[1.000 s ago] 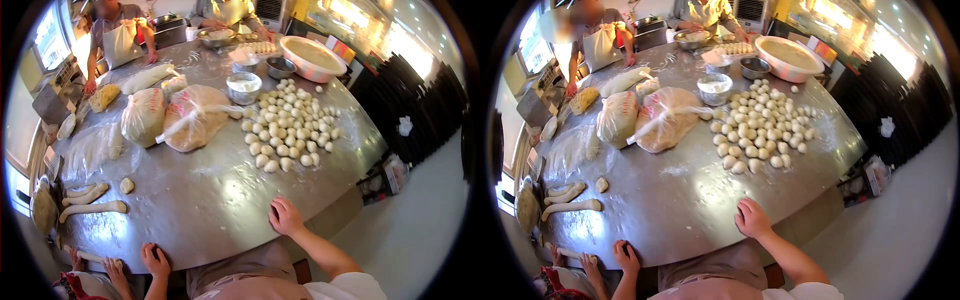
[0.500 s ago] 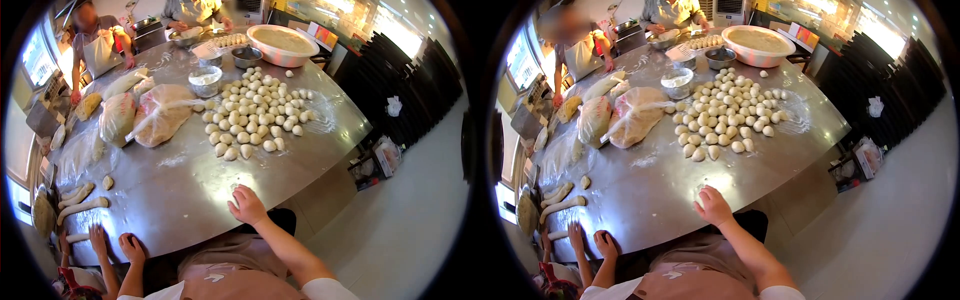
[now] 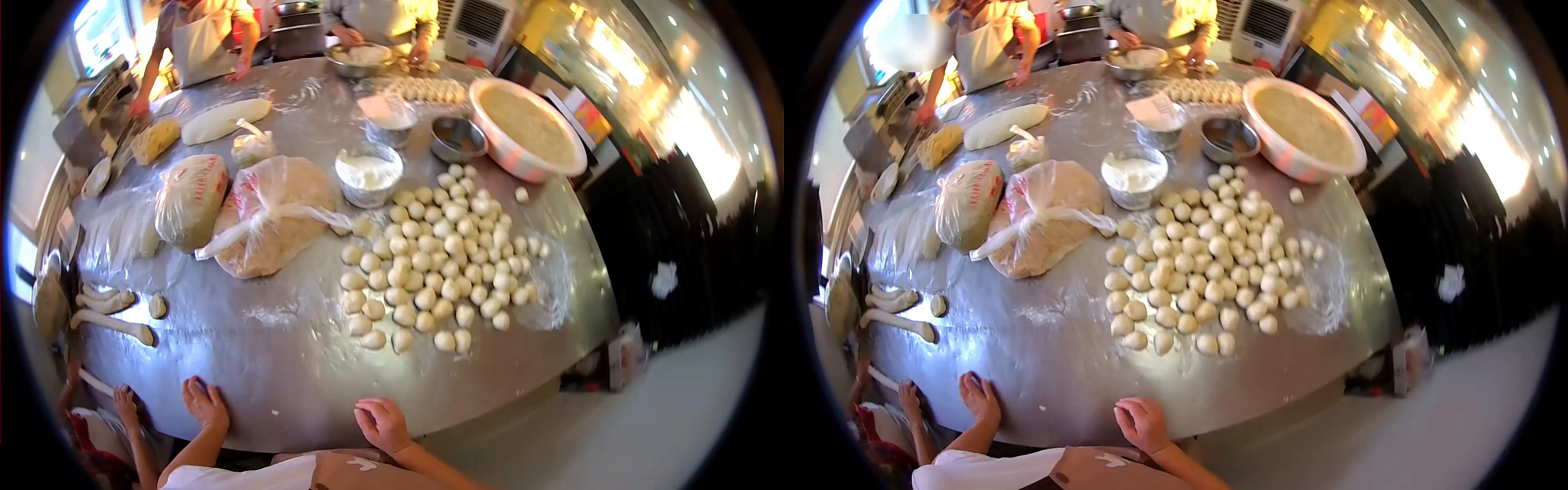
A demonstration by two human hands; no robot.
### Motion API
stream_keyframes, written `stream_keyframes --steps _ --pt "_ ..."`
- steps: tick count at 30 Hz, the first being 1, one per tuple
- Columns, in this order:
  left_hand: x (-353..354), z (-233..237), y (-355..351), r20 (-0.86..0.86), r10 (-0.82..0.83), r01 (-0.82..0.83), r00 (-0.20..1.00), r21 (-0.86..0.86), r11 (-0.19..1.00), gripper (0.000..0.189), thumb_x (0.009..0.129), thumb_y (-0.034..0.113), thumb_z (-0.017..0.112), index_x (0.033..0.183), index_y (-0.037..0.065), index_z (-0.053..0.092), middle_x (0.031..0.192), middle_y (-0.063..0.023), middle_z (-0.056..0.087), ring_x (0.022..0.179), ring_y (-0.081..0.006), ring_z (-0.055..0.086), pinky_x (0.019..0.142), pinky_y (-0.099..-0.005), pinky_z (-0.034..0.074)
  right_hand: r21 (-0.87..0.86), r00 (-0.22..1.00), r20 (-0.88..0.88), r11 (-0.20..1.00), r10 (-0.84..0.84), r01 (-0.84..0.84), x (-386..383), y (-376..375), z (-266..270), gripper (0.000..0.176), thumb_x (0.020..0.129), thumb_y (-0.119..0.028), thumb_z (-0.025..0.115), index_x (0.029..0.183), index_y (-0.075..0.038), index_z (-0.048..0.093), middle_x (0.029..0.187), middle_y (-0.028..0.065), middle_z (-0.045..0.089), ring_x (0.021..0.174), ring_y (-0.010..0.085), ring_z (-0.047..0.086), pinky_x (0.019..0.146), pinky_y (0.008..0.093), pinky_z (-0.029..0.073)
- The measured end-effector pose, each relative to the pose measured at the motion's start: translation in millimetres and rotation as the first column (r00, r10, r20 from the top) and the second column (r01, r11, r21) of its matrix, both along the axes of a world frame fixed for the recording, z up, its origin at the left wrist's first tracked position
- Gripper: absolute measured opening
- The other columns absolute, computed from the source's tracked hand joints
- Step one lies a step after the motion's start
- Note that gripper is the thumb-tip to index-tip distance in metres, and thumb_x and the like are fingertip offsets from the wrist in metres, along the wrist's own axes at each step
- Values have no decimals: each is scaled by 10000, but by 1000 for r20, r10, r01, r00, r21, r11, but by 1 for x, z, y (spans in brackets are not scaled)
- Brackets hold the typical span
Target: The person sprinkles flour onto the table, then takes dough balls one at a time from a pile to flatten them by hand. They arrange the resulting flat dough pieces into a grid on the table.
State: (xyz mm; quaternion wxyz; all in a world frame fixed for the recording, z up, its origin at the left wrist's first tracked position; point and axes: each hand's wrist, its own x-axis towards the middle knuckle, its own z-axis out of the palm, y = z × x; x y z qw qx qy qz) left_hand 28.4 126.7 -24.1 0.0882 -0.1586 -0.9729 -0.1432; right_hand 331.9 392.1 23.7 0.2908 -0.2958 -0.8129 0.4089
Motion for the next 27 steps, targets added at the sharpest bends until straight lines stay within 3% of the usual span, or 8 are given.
stream_keyframes --steps 1,2,5,8,9,15,23,27 --pt "8 2 24 21 -18 18 1000 4 1000 446 909 178 615 1313 31 495 1372 -258 472 1274 -445 445 1099 -507 335 -136 1000 -10 991 18 -19 -6 10 2 188 870 -153 741 1020 -67 667 854 100 664 754 264 676 667 370 555" --pt "17 3 47 52 -48 46 997 36 998 481 891 193 632 1324 37 495 1381 -255 465 1292 -444 429 1111 -519 317 -65 998 54 998 10 -6 -17 34 14 160 905 -153 718 1035 -75 666 803 104 655 626 237 643 549 346 517" --pt "52 13 114 127 -206 198 970 73 977 550 849 221 669 1343 47 499 1419 -236 437 1340 -434 383 1134 -540 277 181 995 74 982 -72 57 -69 142 52 221 918 -161 705 1116 -80 647 821 115 664 591 239 617 549 356 510" --pt "91 29 172 172 -259 242 950 111 964 576 833 280 691 1337 61 519 1431 -211 430 1379 -427 349 1159 -557 234 341 999 -38 939 -33 44 -141 257 77 318 947 -164 657 1221 -27 575 1054 182 661 882 352 657 724 421 545" --pt "107 33 188 172 -247 233 954 99 967 576 833 292 693 1335 66 525 1432 -206 430 1387 -426 342 1166 -558 224 516 998 -55 856 4 25 -165 293 77 360 947 -173 650 1258 -27 542 1106 211 640 940 392 647 758 447 549" --pt "179 43 232 149 -148 142 978 47 989 535 823 246 704 1300 63 546 1398 -200 463 1367 -433 368 1160 -539 248 336 812 572 936 -113 -106 -258 367 87 430 1000 -419 529 1266 -82 549 1239 204 591 1013 384 671 823 497 548" --pt "187 40 245 42 -62 55 997 144 988 456 806 232 728 1208 63 593 1326 -174 517 1293 -400 445 1116 -508 315 253 794 608 940 30 -229 -276 400 72 410 969 -363 499 1143 -20 641 1115 216 695 1034 380 684 868 470 547" --pt "187 38 246 20 -49 45 999 164 985 440 804 211 721 1199 60 600 1325 -172 523 1288 -398 450 1112 -506 318 268 892 448 942 62 -200 -278 408 56 394 982 -335 475 1064 -4 672 1023 233 715 971 397 689 855 483 535"
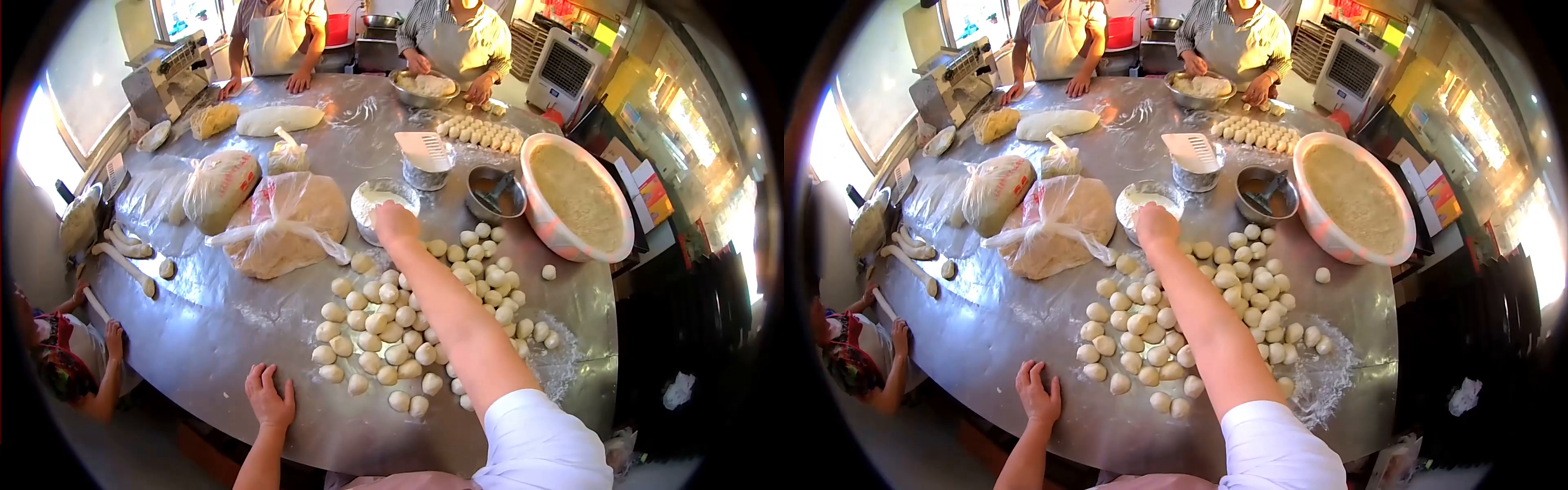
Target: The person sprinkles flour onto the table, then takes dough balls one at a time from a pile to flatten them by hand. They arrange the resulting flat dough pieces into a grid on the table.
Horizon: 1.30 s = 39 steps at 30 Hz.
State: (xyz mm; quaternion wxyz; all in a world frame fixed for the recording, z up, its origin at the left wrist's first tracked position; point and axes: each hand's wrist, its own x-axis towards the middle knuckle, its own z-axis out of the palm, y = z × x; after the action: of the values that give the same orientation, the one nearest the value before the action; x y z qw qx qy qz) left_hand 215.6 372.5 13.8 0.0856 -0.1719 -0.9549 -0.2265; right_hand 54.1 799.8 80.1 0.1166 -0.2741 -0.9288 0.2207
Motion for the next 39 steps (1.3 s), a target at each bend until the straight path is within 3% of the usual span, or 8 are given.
stream_keyframes --steps 9,12,15,28,30,34,38,39 --pt "3 3 -3 7 7 -7 1000 -4 1000 446 821 210 713 1223 59 595 1346 -170 521 1296 -389 451 1110 -480 336 -373 986 -109 925 -123 74 65 6 1 434 1005 -335 455 913 23 684 805 241 693 781 368 690 703 467 534" --pt "4 -5 -6 0 3 -3 1000 0 1000 446 840 232 705 1235 58 591 1353 -169 521 1310 -387 443 1115 -478 333 -959 968 12 270 -249 81 124 20 6 302 991 -283 532 777 -73 569 621 20 485 536 131 450 396 286 327" --pt "8 -11 1 -4 58 -58 998 3 998 451 856 261 695 1242 53 588 1352 -171 523 1320 -384 439 1117 -477 332 -984 763 112 -180 -637 -6 155 69 -11 99 942 -84 558 849 -72 525 740 46 529 548 143 448 425 258 333" --pt "112 -18 93 -18 177 -176 984 22 984 641 892 368 661 1390 19 460 1409 -203 487 1349 -393 409 1148 -499 290 -812 933 -297 568 -204 -134 148 15 -2 180 794 -51 696 967 -2 710 826 48 685 716 188 620 660 348 516" --pt "119 -15 104 35 201 -202 979 34 979 706 883 393 672 1425 17 419 1433 -212 466 1368 -392 393 1162 -500 270 -896 897 -273 248 348 -369 170 -15 20 195 791 -68 703 975 -3 717 824 44 688 727 182 627 689 348 525" --pt "126 -6 114 70 254 -256 965 35 966 731 871 406 684 1434 29 409 1432 -213 465 1368 -391 392 1160 -504 271 -777 950 -175 629 -260 30 145 12 -58 168 837 -28 678 996 17 710 946 78 701 792 160 629 704 302 511" --pt "122 -9 111 28 212 -213 977 32 976 736 866 411 690 1435 38 409 1430 -213 465 1368 -389 391 1158 -504 267 -926 873 -45 307 486 -218 213 25 8 89 873 -16 628 944 12 673 883 67 682 790 156 646 667 328 529" --pt "125 -10 111 38 210 -212 977 28 977 736 866 411 691 1435 39 409 1431 -211 463 1368 -388 391 1158 -503 265 -887 967 -103 418 235 -196 216 41 3 101 849 -45 677 932 9 695 878 76 699 785 160 659 690 328 537"
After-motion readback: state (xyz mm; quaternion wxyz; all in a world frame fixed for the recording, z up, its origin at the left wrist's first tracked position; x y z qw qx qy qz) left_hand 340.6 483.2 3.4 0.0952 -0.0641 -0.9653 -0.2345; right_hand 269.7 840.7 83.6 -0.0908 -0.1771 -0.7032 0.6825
